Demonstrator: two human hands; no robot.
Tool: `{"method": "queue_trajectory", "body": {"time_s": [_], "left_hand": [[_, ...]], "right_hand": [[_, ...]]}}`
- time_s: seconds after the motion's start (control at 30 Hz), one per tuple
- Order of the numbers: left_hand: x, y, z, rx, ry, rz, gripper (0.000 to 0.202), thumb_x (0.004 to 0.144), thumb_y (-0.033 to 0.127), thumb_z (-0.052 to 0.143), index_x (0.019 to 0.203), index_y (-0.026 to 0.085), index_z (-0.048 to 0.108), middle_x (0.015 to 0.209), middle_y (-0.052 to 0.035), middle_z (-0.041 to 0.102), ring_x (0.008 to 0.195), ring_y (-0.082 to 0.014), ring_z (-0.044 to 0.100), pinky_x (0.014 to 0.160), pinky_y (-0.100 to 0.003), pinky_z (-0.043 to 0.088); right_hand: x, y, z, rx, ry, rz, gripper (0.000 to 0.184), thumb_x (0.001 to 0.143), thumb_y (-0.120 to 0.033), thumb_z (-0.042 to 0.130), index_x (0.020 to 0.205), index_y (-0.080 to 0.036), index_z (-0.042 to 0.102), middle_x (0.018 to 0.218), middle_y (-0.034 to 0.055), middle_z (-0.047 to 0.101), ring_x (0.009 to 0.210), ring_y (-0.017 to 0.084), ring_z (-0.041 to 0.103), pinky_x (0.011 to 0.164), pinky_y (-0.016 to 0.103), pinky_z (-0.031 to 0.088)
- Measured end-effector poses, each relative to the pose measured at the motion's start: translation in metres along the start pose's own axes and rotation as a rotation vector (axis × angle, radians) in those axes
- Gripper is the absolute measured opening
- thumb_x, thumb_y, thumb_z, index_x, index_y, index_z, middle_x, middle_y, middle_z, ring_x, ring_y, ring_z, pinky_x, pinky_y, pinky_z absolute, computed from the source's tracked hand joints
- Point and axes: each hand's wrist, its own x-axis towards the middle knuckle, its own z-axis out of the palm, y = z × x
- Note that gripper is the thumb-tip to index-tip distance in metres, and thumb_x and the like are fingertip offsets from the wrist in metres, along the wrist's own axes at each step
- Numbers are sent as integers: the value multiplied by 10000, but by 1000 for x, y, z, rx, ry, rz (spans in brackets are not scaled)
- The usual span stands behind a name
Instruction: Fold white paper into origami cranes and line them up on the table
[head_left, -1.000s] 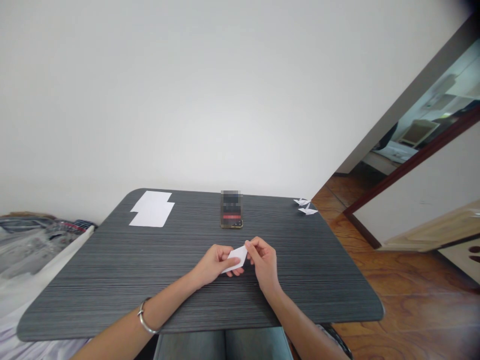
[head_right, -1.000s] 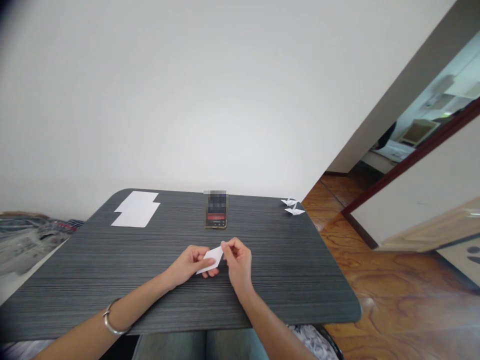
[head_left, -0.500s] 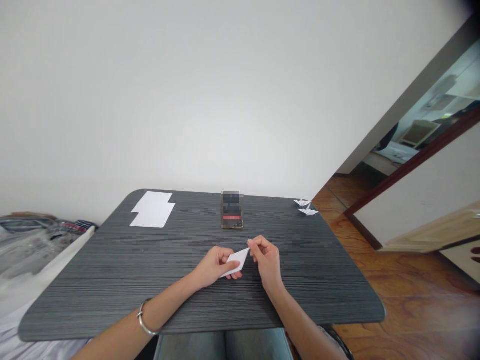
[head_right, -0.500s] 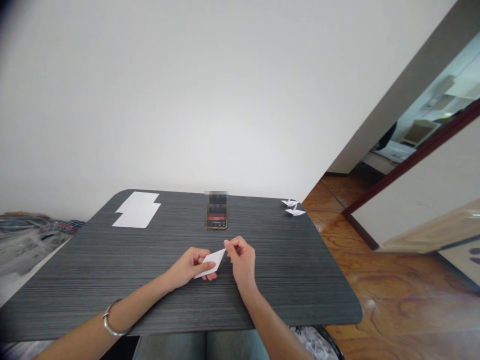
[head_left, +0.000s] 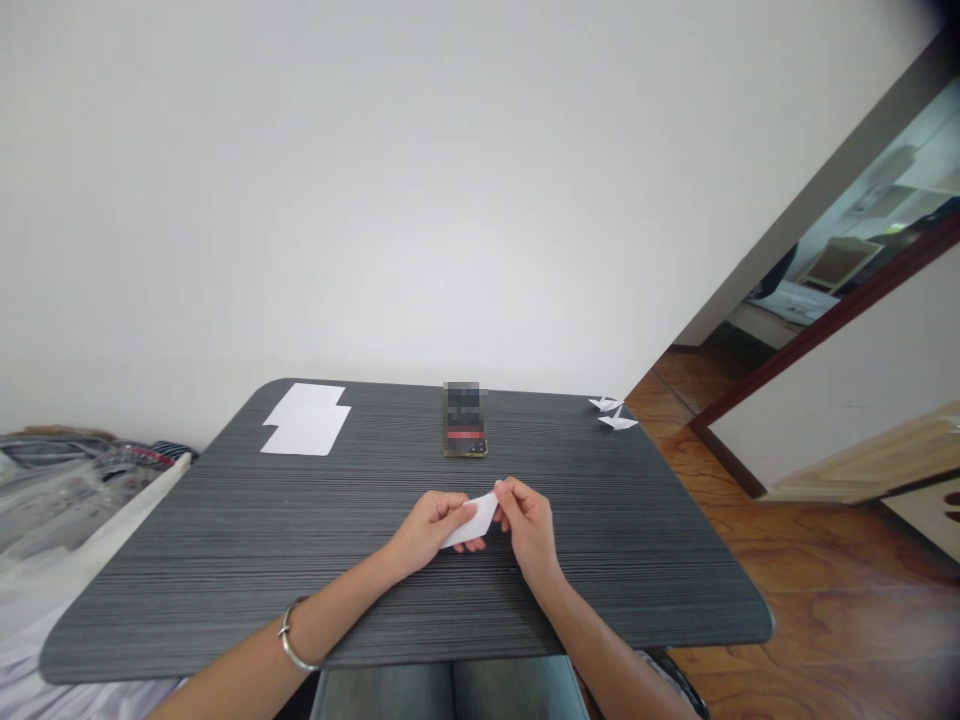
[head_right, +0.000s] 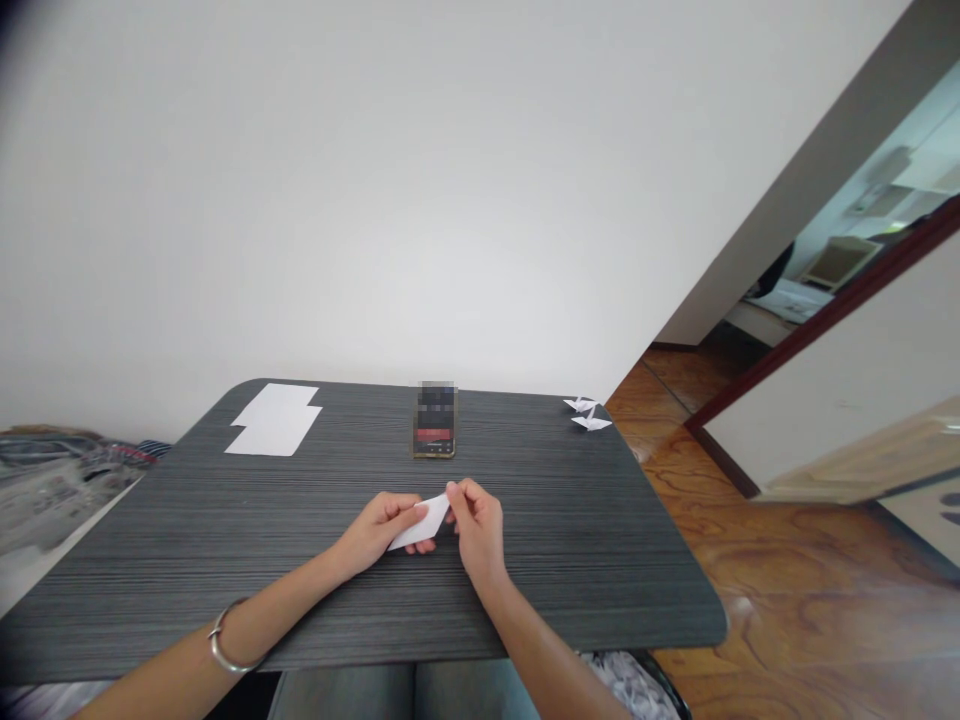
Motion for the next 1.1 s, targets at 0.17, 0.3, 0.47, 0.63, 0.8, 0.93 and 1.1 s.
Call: {"method": "queue_trajectory", "body": {"time_s": [0.17,0.3,0.47,0.63,0.8,0.93,1.1], "left_hand": [[1,1,-4,-18,114,38,415,724,512,552,650,107,602,553,-39,643,459,-107,530,459,-203,389],[3,2,-7,74,168,148,464,746,525,515,537,116,581,441,21,500,408,-72,384,423,-201,283],[4,-1,-9,146,189,143,499,769,542,467,472,141,487,405,46,379,386,-65,302,397,-212,214],[5,-3,-9,169,176,174,493,768,523,482,459,138,461,465,38,400,388,-54,324,390,-206,226],[8,-4,-10,64,268,192,301,726,437,584,773,142,553,573,40,458,463,-70,405,392,-173,292],[6,-3,-10,56,346,245,235,701,347,640,744,149,521,592,45,462,507,-73,433,455,-177,360],[3,-3,-6,100,250,217,233,669,304,683,766,129,564,688,7,540,603,-96,502,560,-207,407]], "right_hand": [[-1,0,1,114,5,54,344,810,-477,467,705,-164,563,565,-7,530,438,87,436,377,191,313],[-4,-5,5,39,-174,71,245,729,-406,606,691,-177,525,541,-28,552,438,86,459,391,186,339],[-5,-3,6,-19,-157,81,245,741,-383,596,639,-177,510,538,-30,550,434,84,478,390,182,347],[-4,3,5,-8,-202,116,279,751,-404,577,608,-176,505,535,-19,562,425,86,480,386,181,331],[-3,2,5,10,-120,84,282,768,-384,552,588,-181,476,486,-45,494,409,76,428,387,178,306],[-2,2,4,-52,-59,45,263,767,-348,549,575,-182,481,482,-44,476,437,89,426,403,191,308],[-5,-1,6,-84,-92,-64,193,774,-301,549,627,-177,539,675,-2,556,542,107,469,435,199,360]]}}
